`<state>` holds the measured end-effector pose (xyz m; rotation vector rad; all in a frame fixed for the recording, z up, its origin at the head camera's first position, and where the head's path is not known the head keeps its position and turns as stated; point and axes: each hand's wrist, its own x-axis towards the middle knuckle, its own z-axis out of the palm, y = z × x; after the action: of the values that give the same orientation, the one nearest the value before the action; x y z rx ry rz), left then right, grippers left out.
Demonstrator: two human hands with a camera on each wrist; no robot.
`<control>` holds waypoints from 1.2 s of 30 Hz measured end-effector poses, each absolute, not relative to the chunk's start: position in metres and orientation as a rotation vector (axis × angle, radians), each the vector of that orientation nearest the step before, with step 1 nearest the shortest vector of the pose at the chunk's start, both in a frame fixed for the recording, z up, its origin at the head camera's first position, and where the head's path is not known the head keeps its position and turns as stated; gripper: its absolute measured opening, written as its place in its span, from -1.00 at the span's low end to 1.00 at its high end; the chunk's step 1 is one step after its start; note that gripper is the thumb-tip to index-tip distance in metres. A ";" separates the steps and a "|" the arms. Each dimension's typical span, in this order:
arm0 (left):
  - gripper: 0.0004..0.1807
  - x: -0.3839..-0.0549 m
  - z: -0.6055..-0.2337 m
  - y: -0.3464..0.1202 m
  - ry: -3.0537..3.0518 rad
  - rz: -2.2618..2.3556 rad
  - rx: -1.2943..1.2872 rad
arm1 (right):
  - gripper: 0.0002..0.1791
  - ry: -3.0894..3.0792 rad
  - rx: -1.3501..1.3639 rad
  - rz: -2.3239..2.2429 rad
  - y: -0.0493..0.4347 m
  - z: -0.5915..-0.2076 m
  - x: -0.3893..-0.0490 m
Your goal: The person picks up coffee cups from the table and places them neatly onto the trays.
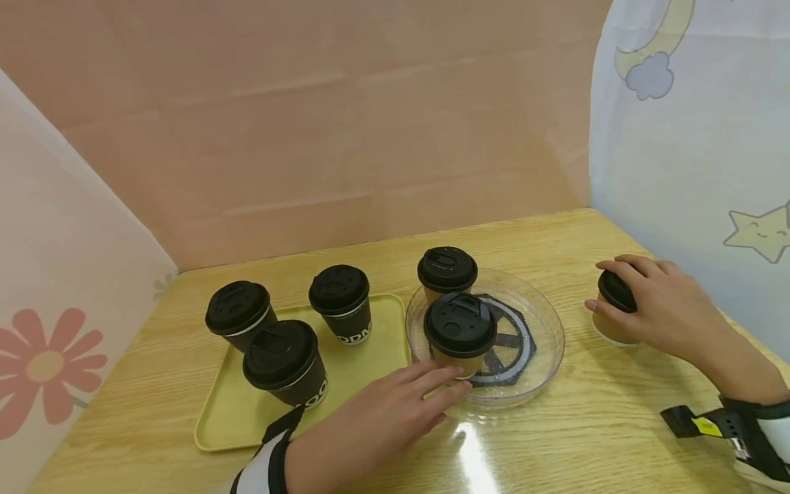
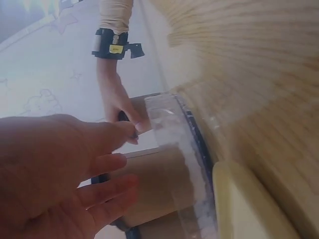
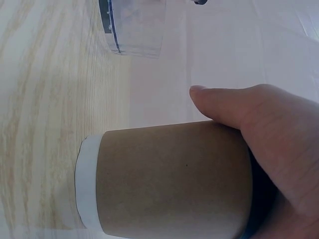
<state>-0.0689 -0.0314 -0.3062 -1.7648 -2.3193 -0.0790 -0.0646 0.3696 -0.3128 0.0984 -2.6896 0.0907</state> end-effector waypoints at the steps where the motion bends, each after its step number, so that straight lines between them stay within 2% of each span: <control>1: -0.56 -0.070 -0.308 -0.030 -2.334 -0.063 -1.772 | -0.31 -2.691 0.101 0.093 0.370 -0.313 -0.065; 9: -0.61 -0.075 -0.316 -0.022 -2.355 0.044 -1.803 | -0.30 -2.704 0.117 0.101 0.369 -0.312 -0.065; 36: -0.82 -0.083 -0.327 -0.012 -2.232 0.217 -1.624 | -0.31 -2.706 0.105 0.117 0.369 -0.310 -0.062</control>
<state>-0.0832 -0.0117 -0.3267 -1.6236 -2.2317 0.2168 -0.0619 0.3694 -0.3096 0.1048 -2.7060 0.1174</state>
